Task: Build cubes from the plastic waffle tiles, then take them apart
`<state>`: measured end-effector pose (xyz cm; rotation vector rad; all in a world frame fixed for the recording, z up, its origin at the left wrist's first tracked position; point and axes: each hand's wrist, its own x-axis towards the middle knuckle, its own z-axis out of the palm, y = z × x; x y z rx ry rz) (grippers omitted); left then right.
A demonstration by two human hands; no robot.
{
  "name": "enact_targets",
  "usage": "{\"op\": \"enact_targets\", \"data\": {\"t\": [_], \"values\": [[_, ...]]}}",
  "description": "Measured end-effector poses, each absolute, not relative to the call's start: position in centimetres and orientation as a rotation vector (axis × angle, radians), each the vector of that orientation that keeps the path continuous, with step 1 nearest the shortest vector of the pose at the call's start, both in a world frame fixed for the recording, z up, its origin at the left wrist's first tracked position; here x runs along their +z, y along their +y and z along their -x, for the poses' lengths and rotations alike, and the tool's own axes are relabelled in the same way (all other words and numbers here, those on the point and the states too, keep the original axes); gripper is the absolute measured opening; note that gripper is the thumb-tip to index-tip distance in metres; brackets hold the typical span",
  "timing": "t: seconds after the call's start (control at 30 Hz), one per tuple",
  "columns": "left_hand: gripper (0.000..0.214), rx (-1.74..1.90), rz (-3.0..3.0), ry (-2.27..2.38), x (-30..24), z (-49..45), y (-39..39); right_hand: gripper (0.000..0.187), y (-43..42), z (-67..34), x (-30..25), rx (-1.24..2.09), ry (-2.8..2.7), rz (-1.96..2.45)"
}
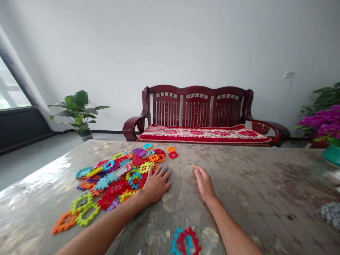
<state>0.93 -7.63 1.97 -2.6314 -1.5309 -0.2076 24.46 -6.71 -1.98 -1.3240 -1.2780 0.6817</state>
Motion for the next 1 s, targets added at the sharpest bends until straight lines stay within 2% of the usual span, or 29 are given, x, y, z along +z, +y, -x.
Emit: {"op": "enact_targets", "data": {"t": [0.37, 0.5, 0.57, 0.67, 0.77, 0.9, 1.0], "values": [[0.055, -0.055, 2.644, -1.572, 2.1, 4.9, -8.1, 0.04, -6.2, -24.1, -2.6, 0.684, -1.218, 1.284], [0.058, -0.065, 2.563, -1.698, 3.9, 3.8, -10.6, 0.041, -6.1, -24.1, -2.3, 0.702, -1.202, 1.293], [0.06, -0.113, 2.689, -1.53, 4.6, 1.7, -13.0, 0.042, -6.1, -24.0, -2.1, 0.715, -1.202, 1.294], [0.068, -0.186, 2.959, -0.882, 3.6, -2.1, -16.7, 0.042, -6.1, -24.0, -1.9, 0.719, -1.203, 1.293], [0.055, -0.259, 2.931, -0.527, 0.7, -4.5, -18.5, 0.041, -6.2, -24.0, -1.9, 0.717, -1.201, 1.286], [0.06, -0.171, 2.937, -0.59, -0.7, -3.7, -18.1, 0.04, -6.3, -24.0, -1.9, 0.727, -1.206, 1.281], [0.08, 0.026, 3.019, -0.783, 1.8, -1.0, -17.5, 0.039, -6.2, -23.9, -1.9, 0.737, -1.219, 1.278]]}}
